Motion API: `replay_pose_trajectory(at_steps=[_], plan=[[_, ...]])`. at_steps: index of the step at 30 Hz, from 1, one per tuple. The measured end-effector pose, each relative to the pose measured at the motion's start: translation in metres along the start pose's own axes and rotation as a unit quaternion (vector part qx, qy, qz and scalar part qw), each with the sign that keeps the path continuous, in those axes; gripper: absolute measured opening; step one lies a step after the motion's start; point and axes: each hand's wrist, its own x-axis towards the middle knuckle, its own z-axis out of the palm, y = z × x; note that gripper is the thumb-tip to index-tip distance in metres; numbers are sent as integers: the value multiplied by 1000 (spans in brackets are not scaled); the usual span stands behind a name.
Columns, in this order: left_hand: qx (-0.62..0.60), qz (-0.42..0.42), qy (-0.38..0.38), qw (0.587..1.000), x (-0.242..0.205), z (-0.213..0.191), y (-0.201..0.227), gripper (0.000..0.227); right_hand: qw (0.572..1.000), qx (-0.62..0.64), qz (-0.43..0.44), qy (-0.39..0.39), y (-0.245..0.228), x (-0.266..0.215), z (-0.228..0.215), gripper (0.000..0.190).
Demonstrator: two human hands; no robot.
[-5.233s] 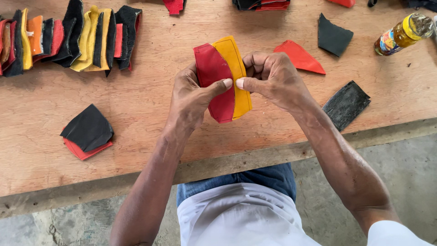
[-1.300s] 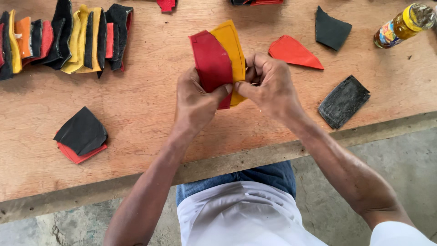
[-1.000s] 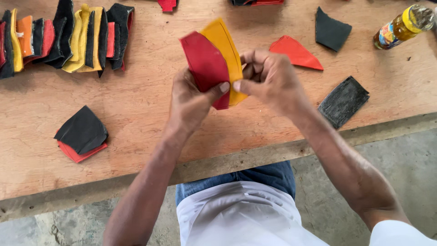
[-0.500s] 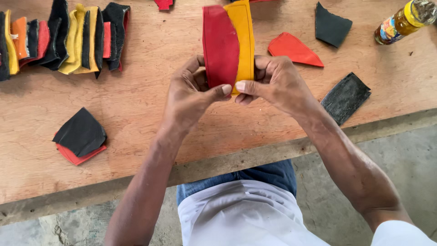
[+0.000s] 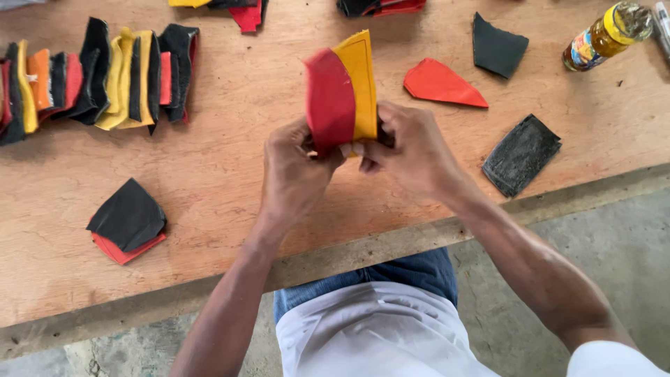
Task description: The person selects and aligns various colored leather and fabric pieces on a wooden table, then marks a piece using a white pen.
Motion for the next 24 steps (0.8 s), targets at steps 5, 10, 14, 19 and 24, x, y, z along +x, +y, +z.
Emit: replay_pose_trajectory(at_steps=[5,10,14,19,24], plan=[[-156,-17,-51,986,4,-4,3,16,990,71,-110,-47,-2,1,-14,21],[20,-42,-16,999,1,3,9,17,992,-67,-88,53,9,-9,6,16],[-27,-23,-42,998,-3,2,5,15,996,0,-93,-5,14,-4,-10,10],[-131,-58,-73,987,1,7,2,20,979,-44,-189,65,18,-1,-18,13],[-125,-42,-52,990,0,6,3,22,956,-117,-240,120,21,-1,0,14]])
